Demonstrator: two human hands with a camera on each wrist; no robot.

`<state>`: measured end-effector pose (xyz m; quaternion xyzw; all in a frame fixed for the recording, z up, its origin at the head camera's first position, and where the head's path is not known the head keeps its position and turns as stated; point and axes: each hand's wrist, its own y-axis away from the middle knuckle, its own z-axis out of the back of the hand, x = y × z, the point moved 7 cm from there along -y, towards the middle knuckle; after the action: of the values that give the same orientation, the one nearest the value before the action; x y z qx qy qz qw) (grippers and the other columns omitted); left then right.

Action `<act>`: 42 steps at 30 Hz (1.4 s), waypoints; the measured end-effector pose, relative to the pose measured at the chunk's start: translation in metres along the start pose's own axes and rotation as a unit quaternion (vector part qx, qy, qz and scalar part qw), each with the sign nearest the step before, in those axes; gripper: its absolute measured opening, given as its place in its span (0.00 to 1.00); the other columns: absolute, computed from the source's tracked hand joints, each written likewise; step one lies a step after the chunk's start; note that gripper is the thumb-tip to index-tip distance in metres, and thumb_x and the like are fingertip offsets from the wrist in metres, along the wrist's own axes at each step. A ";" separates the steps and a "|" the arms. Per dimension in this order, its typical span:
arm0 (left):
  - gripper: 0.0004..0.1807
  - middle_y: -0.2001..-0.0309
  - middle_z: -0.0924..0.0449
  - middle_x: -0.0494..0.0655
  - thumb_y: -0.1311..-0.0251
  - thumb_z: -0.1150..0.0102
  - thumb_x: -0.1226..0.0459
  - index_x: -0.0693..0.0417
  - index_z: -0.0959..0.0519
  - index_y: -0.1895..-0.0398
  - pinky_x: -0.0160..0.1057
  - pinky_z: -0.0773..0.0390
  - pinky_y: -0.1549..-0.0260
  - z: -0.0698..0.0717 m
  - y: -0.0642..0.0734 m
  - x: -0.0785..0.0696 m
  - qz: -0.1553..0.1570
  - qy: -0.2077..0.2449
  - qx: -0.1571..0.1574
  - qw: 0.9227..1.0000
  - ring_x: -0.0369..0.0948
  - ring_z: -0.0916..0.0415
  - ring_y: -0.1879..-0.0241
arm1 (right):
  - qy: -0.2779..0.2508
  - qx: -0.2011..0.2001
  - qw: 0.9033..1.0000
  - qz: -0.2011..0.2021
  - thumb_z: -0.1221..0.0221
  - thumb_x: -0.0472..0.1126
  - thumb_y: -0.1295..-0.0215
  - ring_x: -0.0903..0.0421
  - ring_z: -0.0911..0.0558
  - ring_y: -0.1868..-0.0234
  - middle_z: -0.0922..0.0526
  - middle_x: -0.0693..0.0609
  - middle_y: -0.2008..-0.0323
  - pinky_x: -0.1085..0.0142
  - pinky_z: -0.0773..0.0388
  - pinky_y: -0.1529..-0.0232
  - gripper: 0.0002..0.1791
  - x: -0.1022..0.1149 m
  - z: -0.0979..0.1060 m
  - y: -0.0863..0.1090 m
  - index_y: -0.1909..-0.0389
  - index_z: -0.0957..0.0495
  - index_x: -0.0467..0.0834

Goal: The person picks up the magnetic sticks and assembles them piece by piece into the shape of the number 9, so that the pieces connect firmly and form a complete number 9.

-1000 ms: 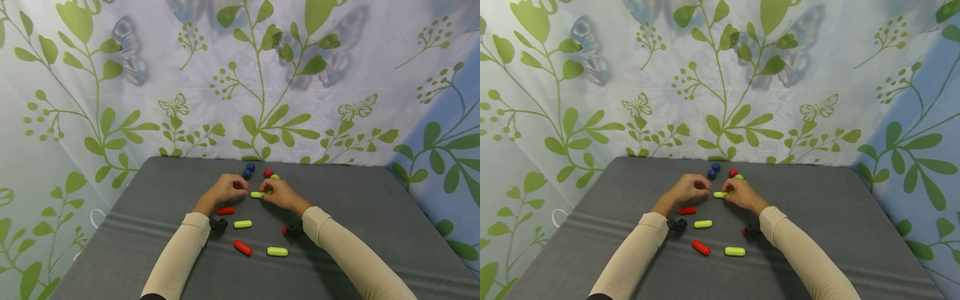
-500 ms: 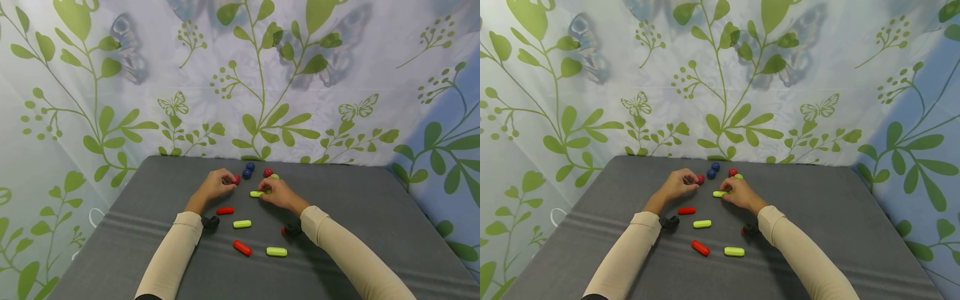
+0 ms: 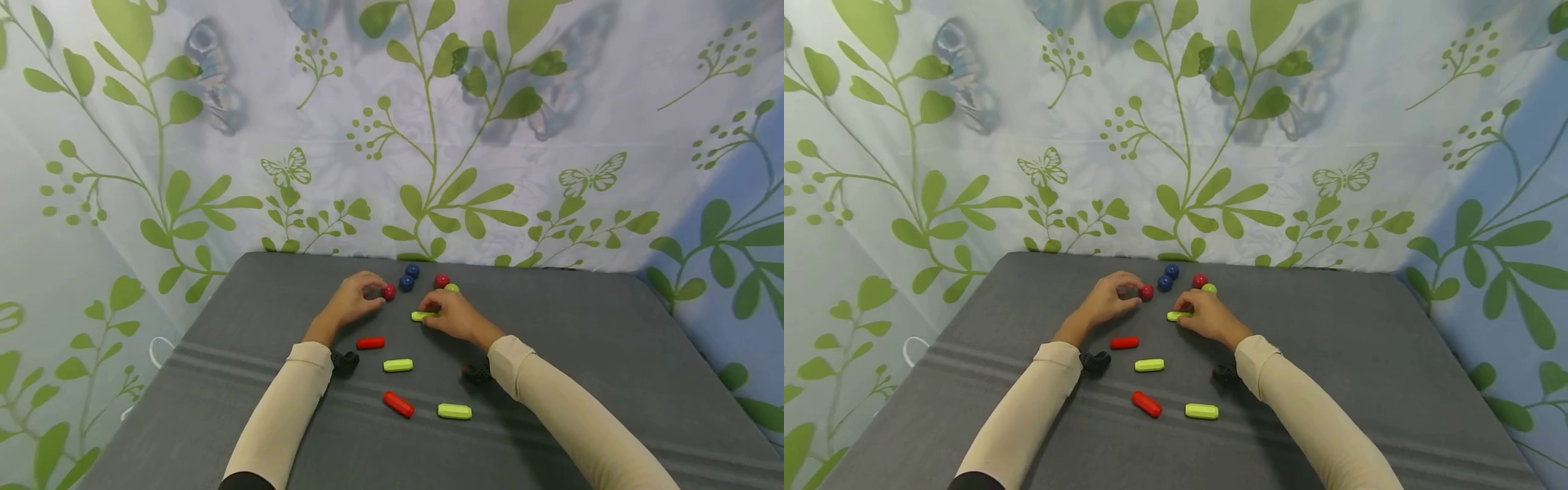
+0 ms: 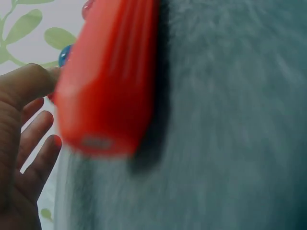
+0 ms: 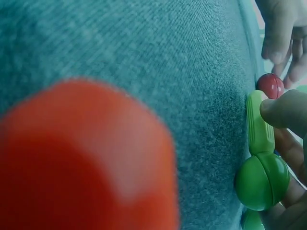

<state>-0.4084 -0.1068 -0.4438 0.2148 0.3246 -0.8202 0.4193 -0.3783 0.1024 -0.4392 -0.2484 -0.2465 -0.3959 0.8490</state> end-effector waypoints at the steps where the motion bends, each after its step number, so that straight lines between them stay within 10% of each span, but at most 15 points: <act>1: 0.14 0.45 0.21 0.53 0.41 0.28 0.68 0.57 0.15 0.51 0.48 0.19 0.51 -0.002 -0.002 0.000 0.001 0.009 0.005 1.000 0.48 0.22 0.47 | 0.000 0.000 1.000 0.001 0.28 0.31 0.42 0.54 0.18 0.60 0.16 0.53 0.63 0.57 0.20 0.55 0.08 0.001 0.000 0.000 0.62 0.16 0.42; 28: 0.10 0.57 0.22 0.46 0.44 0.27 0.71 0.53 0.19 0.63 0.46 0.20 0.53 -0.007 -0.013 -0.011 0.059 0.076 -0.012 0.995 0.45 0.19 0.52 | 0.011 0.007 0.999 -0.043 0.29 0.31 0.41 0.55 0.18 0.59 0.16 0.55 0.64 0.55 0.20 0.53 0.09 -0.009 -0.003 0.003 0.63 0.17 0.44; 42: 0.11 0.56 0.22 0.49 0.45 0.27 0.73 0.56 0.19 0.62 0.42 0.18 0.56 -0.018 -0.001 -0.038 0.025 0.123 0.005 0.992 0.46 0.19 0.52 | 0.000 -0.006 0.999 -0.041 0.30 0.32 0.39 0.55 0.17 0.61 0.15 0.53 0.64 0.56 0.19 0.56 0.08 -0.006 0.001 0.000 0.63 0.19 0.43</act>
<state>-0.3866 -0.0729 -0.4326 0.3245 0.3641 -0.7785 0.3951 -0.3823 0.1069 -0.4421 -0.2433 -0.2538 -0.4320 0.8305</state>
